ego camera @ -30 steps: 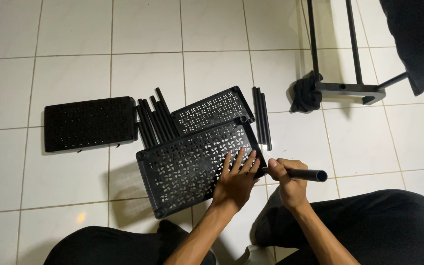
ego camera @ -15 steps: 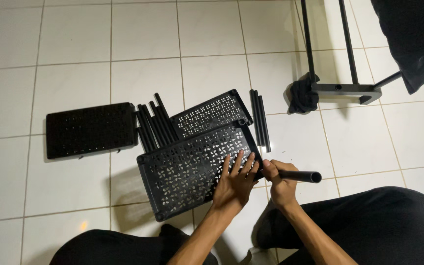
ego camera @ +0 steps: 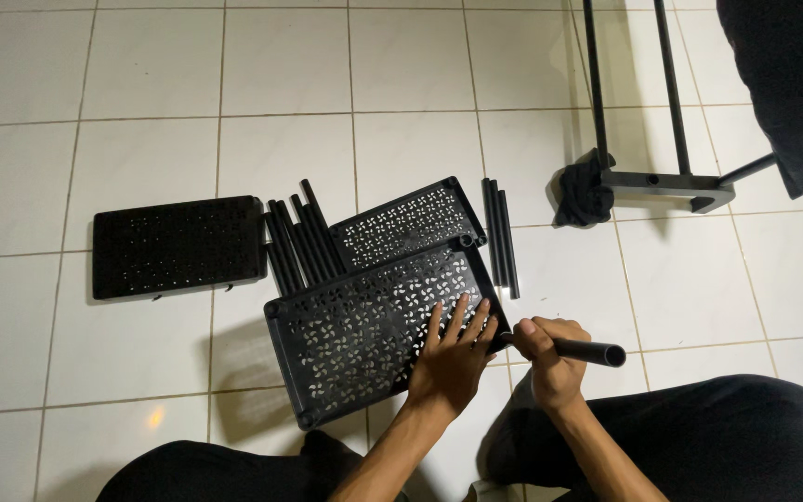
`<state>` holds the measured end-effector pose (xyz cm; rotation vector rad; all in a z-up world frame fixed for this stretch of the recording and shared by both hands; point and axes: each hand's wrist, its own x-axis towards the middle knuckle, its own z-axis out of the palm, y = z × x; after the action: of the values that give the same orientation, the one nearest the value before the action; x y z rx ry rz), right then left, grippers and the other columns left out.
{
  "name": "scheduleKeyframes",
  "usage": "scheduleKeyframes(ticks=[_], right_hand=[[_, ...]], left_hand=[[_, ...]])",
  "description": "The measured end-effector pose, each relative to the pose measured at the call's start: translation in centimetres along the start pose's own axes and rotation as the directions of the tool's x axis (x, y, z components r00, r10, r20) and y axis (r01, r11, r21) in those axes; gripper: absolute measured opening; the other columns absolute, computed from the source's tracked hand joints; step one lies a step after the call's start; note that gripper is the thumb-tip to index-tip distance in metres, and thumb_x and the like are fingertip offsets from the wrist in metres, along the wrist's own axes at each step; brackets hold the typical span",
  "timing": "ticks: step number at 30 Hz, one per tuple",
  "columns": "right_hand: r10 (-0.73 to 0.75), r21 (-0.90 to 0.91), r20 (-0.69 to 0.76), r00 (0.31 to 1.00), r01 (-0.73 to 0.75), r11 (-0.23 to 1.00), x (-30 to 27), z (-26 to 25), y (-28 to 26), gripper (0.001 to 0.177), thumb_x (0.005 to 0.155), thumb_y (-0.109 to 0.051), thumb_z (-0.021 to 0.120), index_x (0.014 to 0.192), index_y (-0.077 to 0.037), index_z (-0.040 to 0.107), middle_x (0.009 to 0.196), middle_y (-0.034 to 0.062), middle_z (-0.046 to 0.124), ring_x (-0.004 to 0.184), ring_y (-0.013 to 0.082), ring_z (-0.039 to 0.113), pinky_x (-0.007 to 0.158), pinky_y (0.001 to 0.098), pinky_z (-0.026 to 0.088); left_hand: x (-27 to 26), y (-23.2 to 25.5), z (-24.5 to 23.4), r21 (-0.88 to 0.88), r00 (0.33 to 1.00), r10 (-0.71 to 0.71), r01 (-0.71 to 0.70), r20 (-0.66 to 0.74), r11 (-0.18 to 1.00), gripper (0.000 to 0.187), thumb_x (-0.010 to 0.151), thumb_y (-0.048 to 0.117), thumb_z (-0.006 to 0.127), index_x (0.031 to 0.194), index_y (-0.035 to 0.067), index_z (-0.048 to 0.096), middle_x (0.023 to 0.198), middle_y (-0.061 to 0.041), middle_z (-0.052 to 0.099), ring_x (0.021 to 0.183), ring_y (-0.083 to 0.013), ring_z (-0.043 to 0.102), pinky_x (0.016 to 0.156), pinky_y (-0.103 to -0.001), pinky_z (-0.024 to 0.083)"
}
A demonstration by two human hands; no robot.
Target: The person inserts black cylindrical rods into the corner holes of a perforated black plastic tray to form legs. They adjust the tray orientation and continue inserting rods into the remaining corners, then lift and inspect the assembled tray.
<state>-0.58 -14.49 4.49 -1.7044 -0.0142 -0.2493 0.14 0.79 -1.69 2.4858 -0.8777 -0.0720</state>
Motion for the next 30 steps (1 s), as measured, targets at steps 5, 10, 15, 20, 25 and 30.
scheduleKeyframes(ticks=[5, 10, 15, 20, 25, 30], right_hand=[[-0.044, 0.031, -0.010, 0.999, 0.044, 0.999, -0.4, -0.1, 0.6, 0.054, 0.097, -0.020, 0.058, 0.049, -0.010, 0.035, 0.045, -0.0022, 0.035, 0.041, 0.0089, 0.025, 0.042, 0.0285, 0.021], [-0.041, 0.049, -0.006, 0.999, 0.042, 0.998, -0.4, -0.4, 1.7, 0.054, 0.096, -0.020, 0.059, 0.049, -0.011, 0.035, 0.045, -0.0025, 0.036, 0.040, 0.0083, 0.024, 0.041, 0.0278, 0.020], [0.118, -0.100, -0.030, 0.993, -0.120, 0.988, -0.7, 0.1, 1.6, 0.050, 0.100, -0.022, 0.059, 0.053, -0.009, 0.046, 0.049, 0.0002, 0.045, 0.047, 0.0087, 0.035, 0.045, 0.0282, 0.029], [0.043, -0.064, -0.047, 0.998, -0.046, 0.997, -1.3, -0.6, 0.0, 0.050, 0.098, -0.024, 0.060, 0.053, -0.009, 0.044, 0.050, 0.0009, 0.049, 0.046, 0.0083, 0.039, 0.044, 0.0275, 0.032], [0.055, -0.042, 0.009, 0.998, -0.055, 0.998, -0.8, -0.9, 0.0, 0.052, 0.100, -0.024, 0.059, 0.053, -0.010, 0.039, 0.048, -0.0010, 0.040, 0.046, 0.0079, 0.030, 0.044, 0.0278, 0.027], [0.002, 0.035, 0.032, 0.999, -0.003, 0.999, -0.4, -0.7, 1.0, 0.051, 0.096, -0.020, 0.056, 0.050, -0.011, 0.037, 0.044, -0.0022, 0.037, 0.042, 0.0082, 0.024, 0.042, 0.0279, 0.022]], left_hand=[[0.1, 0.0, -0.2, -0.033, 0.999, -0.015, 0.016, 0.031, 0.999, 0.051, 0.101, 0.032, 0.052, 0.145, 0.007, 0.051, 0.160, -0.011, 0.040, 0.152, -0.0350, 0.026, 0.122, -0.058, 0.015], [0.2, 0.0, -0.3, -0.016, 0.999, -0.001, 0.002, 0.044, 1.000, 0.051, 0.101, 0.032, 0.050, 0.145, 0.006, 0.050, 0.160, -0.011, 0.039, 0.152, -0.0356, 0.025, 0.121, -0.059, 0.013], [0.2, -0.1, -0.3, -0.060, 0.998, -0.005, 0.008, 0.065, 0.998, 0.050, 0.102, 0.031, 0.050, 0.144, 0.004, 0.050, 0.159, -0.014, 0.039, 0.151, -0.0373, 0.024, 0.121, -0.060, 0.012], [-0.5, 0.2, 0.0, -0.112, 1.000, -0.011, 0.013, 0.014, 0.994, 0.050, 0.103, 0.030, 0.052, 0.145, 0.004, 0.051, 0.160, -0.015, 0.040, 0.152, -0.0375, 0.025, 0.123, -0.060, 0.013], [-0.3, -0.1, 0.3, -0.102, 1.000, -0.005, 0.006, 0.012, 0.995, 0.051, 0.100, 0.031, 0.053, 0.145, 0.005, 0.052, 0.160, -0.013, 0.040, 0.152, -0.0367, 0.026, 0.122, -0.059, 0.014], [-0.2, 0.0, 0.5, -0.067, 1.000, -0.009, 0.008, -0.020, 0.998, 0.051, 0.100, 0.030, 0.056, 0.145, 0.006, 0.053, 0.159, -0.013, 0.041, 0.151, -0.0359, 0.027, 0.121, -0.059, 0.015]])
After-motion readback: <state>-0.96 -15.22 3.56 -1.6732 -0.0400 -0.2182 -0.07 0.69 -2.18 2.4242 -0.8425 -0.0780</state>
